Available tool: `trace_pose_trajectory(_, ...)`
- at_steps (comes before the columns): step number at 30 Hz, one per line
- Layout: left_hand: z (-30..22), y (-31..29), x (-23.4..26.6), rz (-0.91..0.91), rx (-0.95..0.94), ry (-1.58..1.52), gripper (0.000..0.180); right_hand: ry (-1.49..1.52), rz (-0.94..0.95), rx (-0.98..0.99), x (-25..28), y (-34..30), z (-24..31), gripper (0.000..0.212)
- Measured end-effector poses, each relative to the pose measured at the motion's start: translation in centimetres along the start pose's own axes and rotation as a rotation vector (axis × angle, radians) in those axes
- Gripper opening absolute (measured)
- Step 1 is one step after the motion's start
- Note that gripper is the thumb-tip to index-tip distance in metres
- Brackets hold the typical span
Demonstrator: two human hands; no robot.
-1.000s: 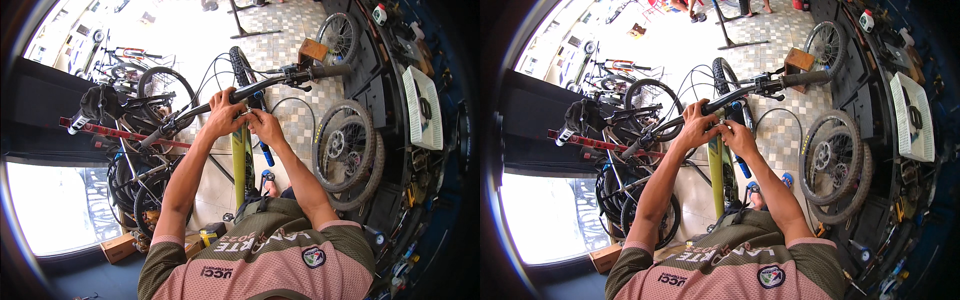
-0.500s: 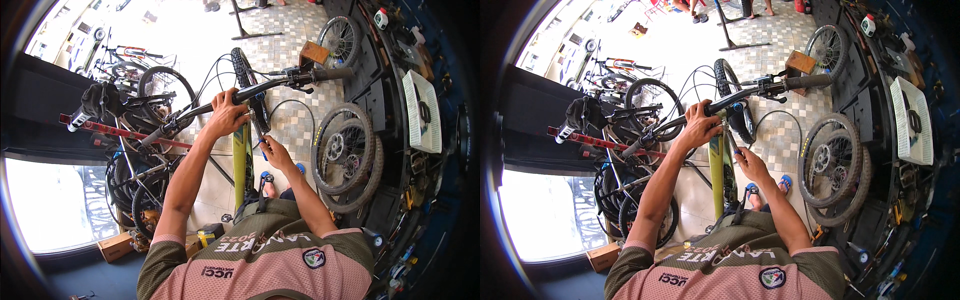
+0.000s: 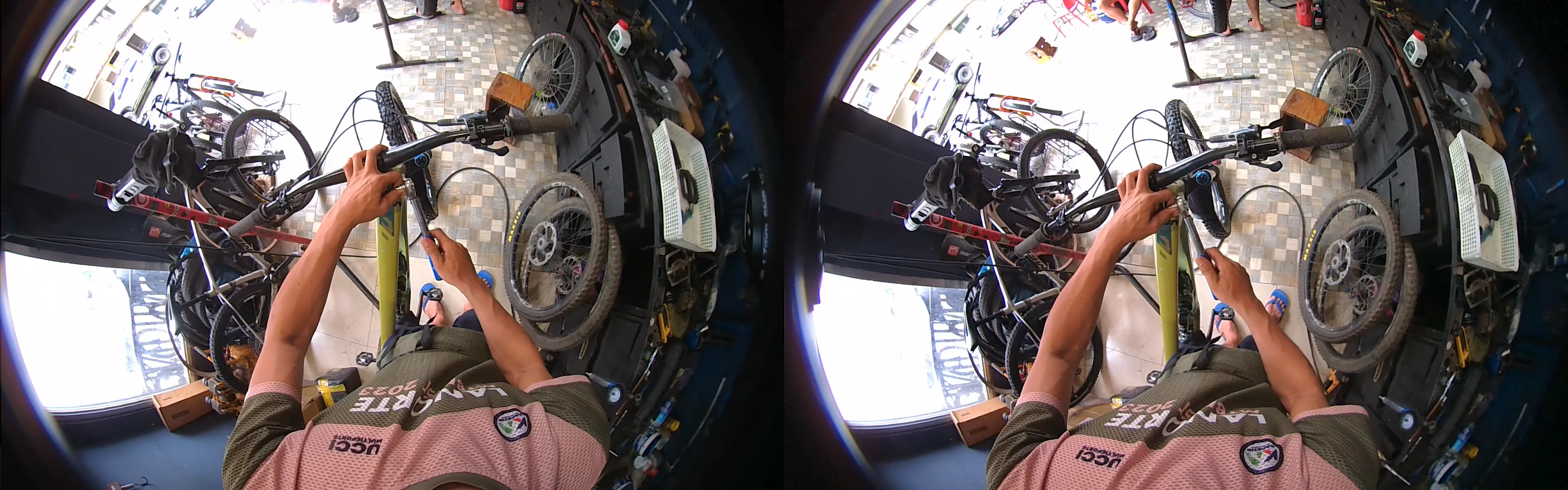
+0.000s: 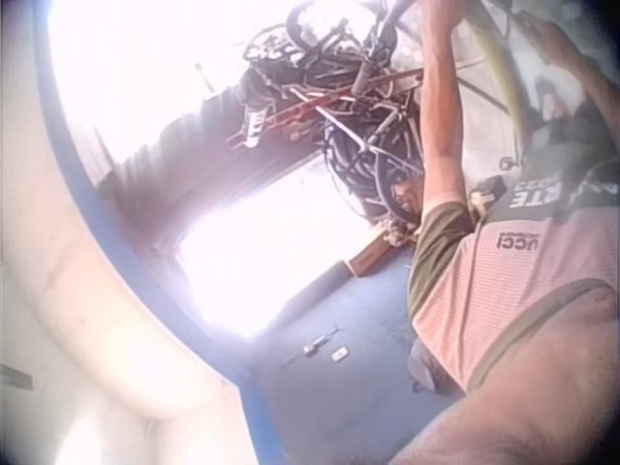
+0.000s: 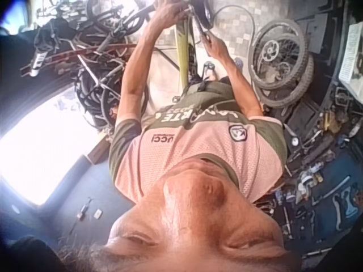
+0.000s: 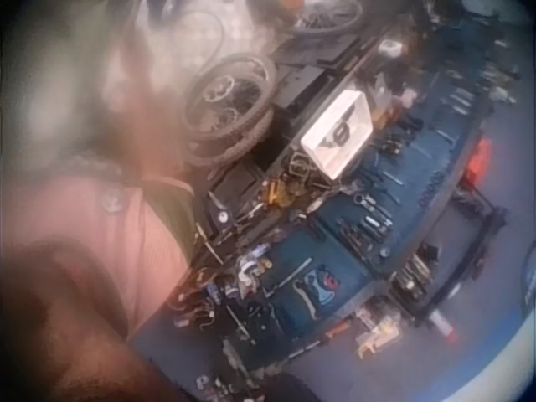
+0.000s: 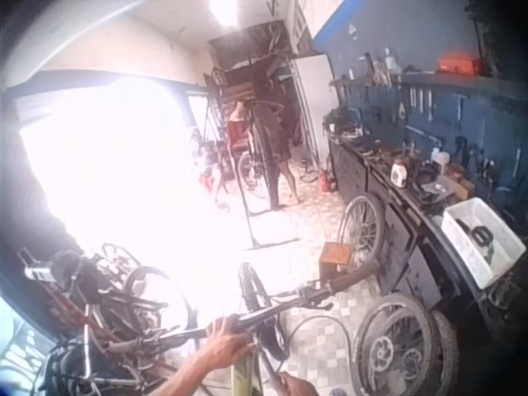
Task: The person adjusts the handlebar of a green mountain bike using a hex key. They tighten the stem bolts, rotate the handlebar to align it, and test the position by holding the grips.
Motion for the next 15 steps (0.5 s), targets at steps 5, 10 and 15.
trace_pose_trajectory(5, 0.3, -0.1, -0.2, -0.007, 0.001, -0.009, 0.022, 0.024, 0.037, -0.05, 0.4, -0.8, 1.0, 0.046)
trace_pose_trajectory(10, 0.4, -0.1, -0.3, -0.008, -0.002, 0.005, 0.023, 0.026, 0.064, -0.095, 0.7, -1.3, 2.0, 0.05)
trace_pose_trajectory(15, 0.6, -0.2, -0.3, -0.005, -0.003, -0.003, 0.025, -0.01, 0.073, -0.116, 1.0, -1.7, 2.7, 0.051)
Point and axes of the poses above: each hand's wrist, its own y-axis towards the middle knuckle, its own x-axis out of the back of the hand, z = x × y, the point moved 2 cm from there along y, towards the middle knuckle, and after that the axes turned 10 degrees about -y, right-handed, at the moved point
